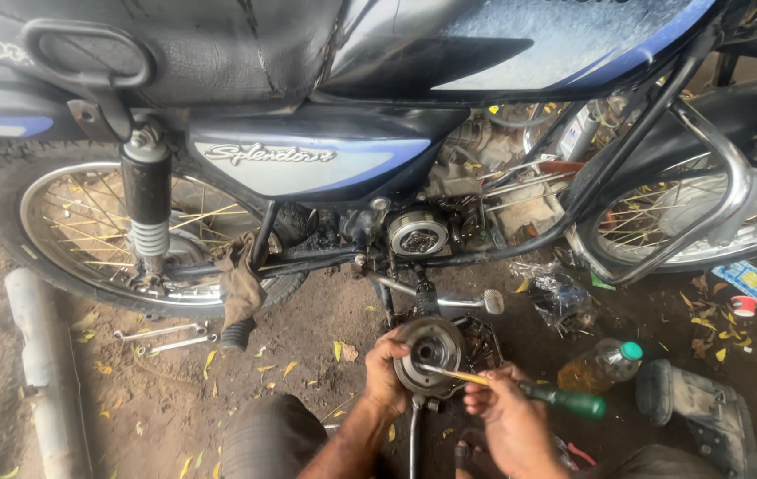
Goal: The person is repairing a motorcycle engine. They use a wrench to loosen a bolt, pour liquid from a plastic bottle into the engine area, and wipe parts with a cloth. The person also uses a screwdriver to clean a circular metal part.
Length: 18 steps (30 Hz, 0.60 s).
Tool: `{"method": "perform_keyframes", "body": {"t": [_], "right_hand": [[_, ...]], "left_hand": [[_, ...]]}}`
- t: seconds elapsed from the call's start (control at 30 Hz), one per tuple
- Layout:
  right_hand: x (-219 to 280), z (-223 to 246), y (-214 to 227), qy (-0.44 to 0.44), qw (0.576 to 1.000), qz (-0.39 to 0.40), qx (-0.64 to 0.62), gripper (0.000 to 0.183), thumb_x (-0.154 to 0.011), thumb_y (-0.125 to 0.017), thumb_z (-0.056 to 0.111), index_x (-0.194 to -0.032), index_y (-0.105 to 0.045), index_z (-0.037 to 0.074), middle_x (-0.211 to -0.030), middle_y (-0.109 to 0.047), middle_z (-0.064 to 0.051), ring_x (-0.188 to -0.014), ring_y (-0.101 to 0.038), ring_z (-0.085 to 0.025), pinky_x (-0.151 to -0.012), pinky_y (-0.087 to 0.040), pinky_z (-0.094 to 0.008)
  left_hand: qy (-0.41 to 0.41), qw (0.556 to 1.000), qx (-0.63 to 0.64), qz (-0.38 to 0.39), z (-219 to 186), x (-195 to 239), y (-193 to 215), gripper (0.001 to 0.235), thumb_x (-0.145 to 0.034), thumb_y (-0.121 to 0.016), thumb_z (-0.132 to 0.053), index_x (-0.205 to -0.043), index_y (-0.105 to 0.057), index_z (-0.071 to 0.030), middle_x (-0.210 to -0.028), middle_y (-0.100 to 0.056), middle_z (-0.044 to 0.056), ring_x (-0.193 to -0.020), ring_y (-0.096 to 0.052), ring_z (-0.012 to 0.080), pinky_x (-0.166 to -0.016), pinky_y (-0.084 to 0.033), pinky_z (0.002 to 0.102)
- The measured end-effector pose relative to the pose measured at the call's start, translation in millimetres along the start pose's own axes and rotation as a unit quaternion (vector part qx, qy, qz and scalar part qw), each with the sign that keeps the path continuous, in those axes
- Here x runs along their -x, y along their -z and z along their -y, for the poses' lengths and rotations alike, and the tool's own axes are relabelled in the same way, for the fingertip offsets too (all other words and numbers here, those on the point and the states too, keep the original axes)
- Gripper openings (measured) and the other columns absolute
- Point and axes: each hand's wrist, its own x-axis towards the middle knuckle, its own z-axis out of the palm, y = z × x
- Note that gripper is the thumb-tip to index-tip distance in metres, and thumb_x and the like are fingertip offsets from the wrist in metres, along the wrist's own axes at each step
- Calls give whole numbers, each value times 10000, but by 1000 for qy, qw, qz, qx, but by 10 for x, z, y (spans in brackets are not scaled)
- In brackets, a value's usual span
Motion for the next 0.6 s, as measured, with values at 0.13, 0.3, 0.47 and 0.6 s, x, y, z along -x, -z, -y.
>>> {"method": "perform_keyframes", "body": {"t": [0.13, 0.3, 0.47, 0.6], "right_hand": [[125, -192, -321, 84, 994, -69, -10, 107, -988, -558, 92, -914, -577, 17, -837, -712, -175, -739, -714, -242, -680, -595, -358], [121, -80, -426, 179, 979, -48, 79, 127, -987, -560, 81, -895, -563, -6, -820, -715, -191, -709, -724, -256, -659, -621, -378], [-6, 191, -121, 80, 976, 53, 194, 128, -951, -586, 36, -850, -612, -39, -768, -732, -204, -605, -716, -242, -548, -613, -357], [-128, 295, 34, 132, 934, 81, 322, 53, -902, -608, -39, -854, -627, -42, -771, -726, -174, -610, -730, -186, -531, -622, -315]], "left_hand": [[4, 994, 58, -89, 72, 3, -190, 713, -566, -556, -277, -1270, -617, -179, -1141, -667, 80, -1127, -605, 300, -971, -500, 570], [-82, 995, 46, 16, 165, -19, -162, 578, -614, -551, -185, -1184, -584, -100, -1100, -632, 90, -1121, -575, 322, -1012, -487, 573], [-62, 997, 24, 24, 53, -37, 0, 534, -599, -507, -146, -1114, -628, -76, -1025, -694, 85, -988, -654, 274, -893, -589, 476], [-69, 997, 16, 16, 112, -80, 29, 514, -603, -513, -119, -1099, -637, -60, -989, -715, 72, -929, -670, 259, -869, -588, 465]]}}
